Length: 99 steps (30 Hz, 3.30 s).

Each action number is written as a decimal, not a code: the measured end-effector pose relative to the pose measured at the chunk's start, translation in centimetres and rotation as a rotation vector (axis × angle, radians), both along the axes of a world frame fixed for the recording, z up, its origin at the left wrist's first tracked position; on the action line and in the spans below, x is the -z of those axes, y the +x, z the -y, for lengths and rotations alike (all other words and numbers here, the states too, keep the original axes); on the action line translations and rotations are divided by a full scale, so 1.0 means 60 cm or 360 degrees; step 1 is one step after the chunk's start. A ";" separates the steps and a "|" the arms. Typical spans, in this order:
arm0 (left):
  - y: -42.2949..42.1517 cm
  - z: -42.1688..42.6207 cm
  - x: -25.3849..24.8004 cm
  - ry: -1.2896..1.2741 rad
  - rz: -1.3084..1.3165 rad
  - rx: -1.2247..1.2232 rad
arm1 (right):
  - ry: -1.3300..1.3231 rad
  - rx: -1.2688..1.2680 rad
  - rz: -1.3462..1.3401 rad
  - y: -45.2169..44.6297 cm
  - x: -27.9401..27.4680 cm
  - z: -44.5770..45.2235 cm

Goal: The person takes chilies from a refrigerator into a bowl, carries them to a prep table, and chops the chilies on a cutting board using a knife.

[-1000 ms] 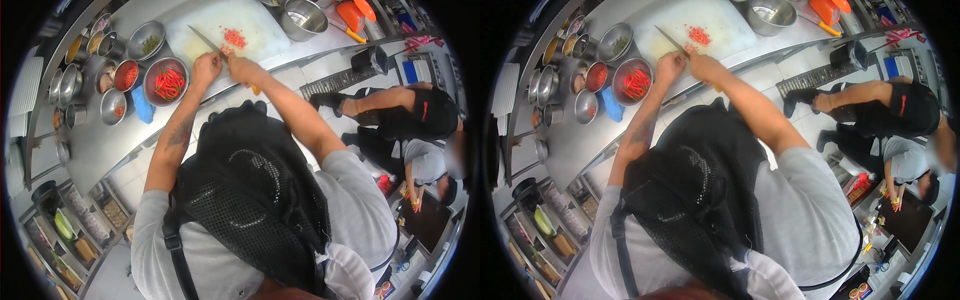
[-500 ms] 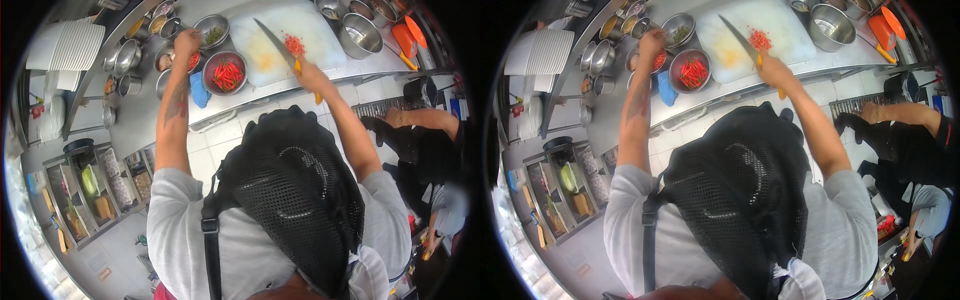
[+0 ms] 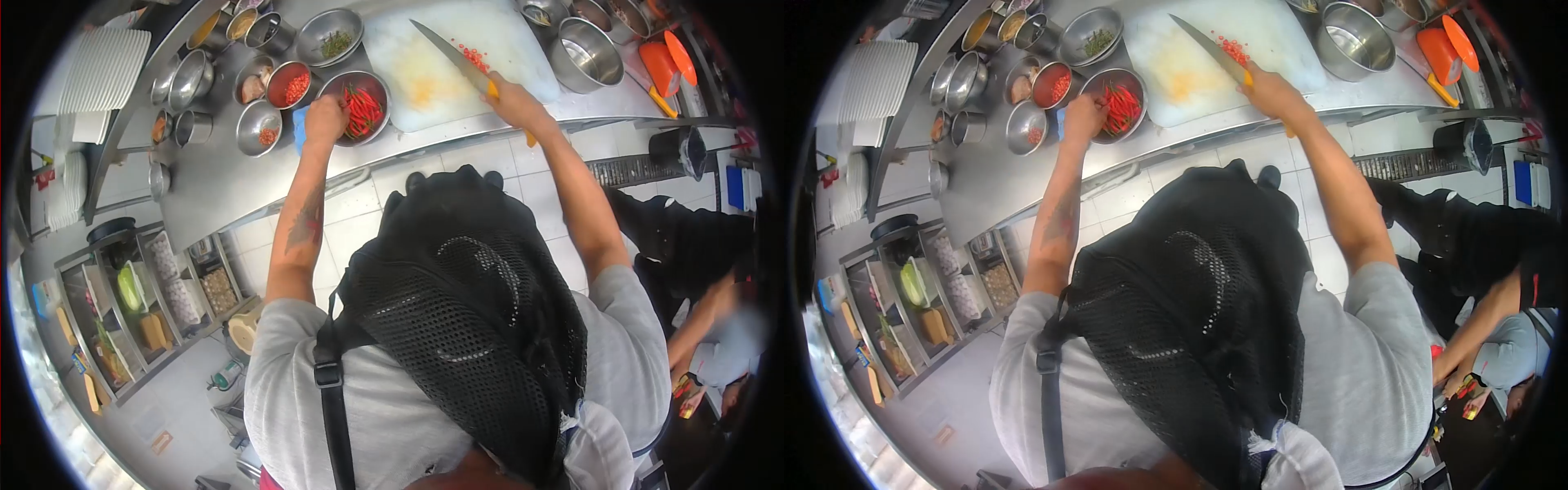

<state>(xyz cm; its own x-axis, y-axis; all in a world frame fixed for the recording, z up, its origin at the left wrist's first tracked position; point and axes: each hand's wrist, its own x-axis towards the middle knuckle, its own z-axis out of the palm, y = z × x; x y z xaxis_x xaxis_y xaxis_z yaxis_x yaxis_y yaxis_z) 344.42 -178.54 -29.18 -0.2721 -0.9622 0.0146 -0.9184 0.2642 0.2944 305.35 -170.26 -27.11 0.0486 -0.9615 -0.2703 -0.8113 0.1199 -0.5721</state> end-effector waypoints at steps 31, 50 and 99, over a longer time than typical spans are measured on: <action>-0.261 -0.003 0.040 -0.0009 -0.0546 0.0716 | 0.0030 -0.0037 -0.0302 0.084 -0.050 -0.013; -0.261 0.015 0.050 0.0024 -0.0628 0.0822 | 0.0433 0.0124 -0.0153 0.138 -0.064 0.003; -0.268 -0.021 0.041 -0.0028 -0.0716 0.0501 | 0.0105 -0.0125 -0.0251 0.118 -0.013 0.013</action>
